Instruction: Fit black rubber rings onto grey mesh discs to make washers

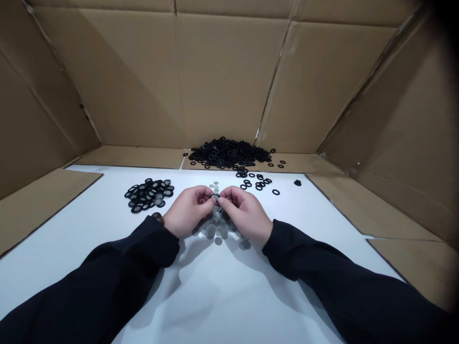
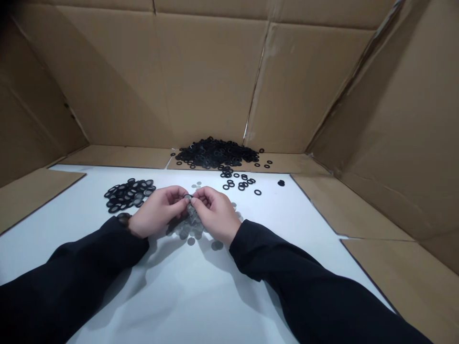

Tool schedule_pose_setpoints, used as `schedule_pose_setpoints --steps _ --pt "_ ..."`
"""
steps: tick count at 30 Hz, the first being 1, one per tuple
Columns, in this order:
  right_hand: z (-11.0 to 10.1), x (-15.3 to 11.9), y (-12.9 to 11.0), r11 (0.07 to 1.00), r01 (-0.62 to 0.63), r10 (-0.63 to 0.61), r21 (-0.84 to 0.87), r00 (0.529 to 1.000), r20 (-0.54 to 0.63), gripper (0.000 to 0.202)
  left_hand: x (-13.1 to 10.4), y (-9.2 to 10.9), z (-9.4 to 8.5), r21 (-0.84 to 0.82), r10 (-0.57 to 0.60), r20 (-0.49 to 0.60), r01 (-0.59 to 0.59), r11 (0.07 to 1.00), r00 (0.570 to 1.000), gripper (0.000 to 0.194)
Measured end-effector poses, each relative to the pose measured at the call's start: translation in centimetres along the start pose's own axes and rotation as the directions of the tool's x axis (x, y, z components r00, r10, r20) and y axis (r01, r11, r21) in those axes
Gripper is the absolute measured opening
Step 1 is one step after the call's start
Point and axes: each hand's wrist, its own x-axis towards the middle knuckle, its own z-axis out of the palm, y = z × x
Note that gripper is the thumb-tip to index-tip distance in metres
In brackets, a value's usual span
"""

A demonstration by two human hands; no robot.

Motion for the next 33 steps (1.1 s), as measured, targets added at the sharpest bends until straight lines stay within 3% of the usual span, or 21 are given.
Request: schedule_pose_setpoints --steps 6,10,15,21,30,33 --pt "0.4 0.0 0.3 0.995 -0.038 0.039 0.091 0.999 -0.009 0.018 0.0 0.3 0.1 -0.044 -0.045 0.022 0.046 0.998 0.999 0.012" --pt "0.3 0.1 0.2 0.991 -0.069 0.063 0.111 0.997 0.052 0.017 -0.2 0.5 0.3 -0.106 -0.059 -0.040 0.054 0.993 0.997 0.013" --pt "0.2 -0.1 -0.1 0.999 0.018 -0.019 0.033 1.000 0.020 0.012 -0.4 1.1 0.7 -0.165 -0.041 -0.086 0.027 0.986 0.995 0.017" --pt "0.3 -0.1 -0.2 0.995 0.033 -0.031 0.095 0.999 -0.016 0.016 -0.5 1.1 0.7 -0.223 -0.031 -0.045 0.020 0.975 0.999 0.024" --pt "0.3 -0.3 0.0 0.994 0.098 -0.095 0.043 0.993 -0.068 0.009 0.2 0.5 0.2 -0.190 -0.038 0.067 0.050 0.980 0.997 0.014" --pt "0.3 -0.3 0.3 0.997 0.077 -0.076 0.025 0.996 -0.035 0.010 0.2 0.5 0.2 -0.189 -0.063 0.061 0.074 0.979 0.996 0.013"
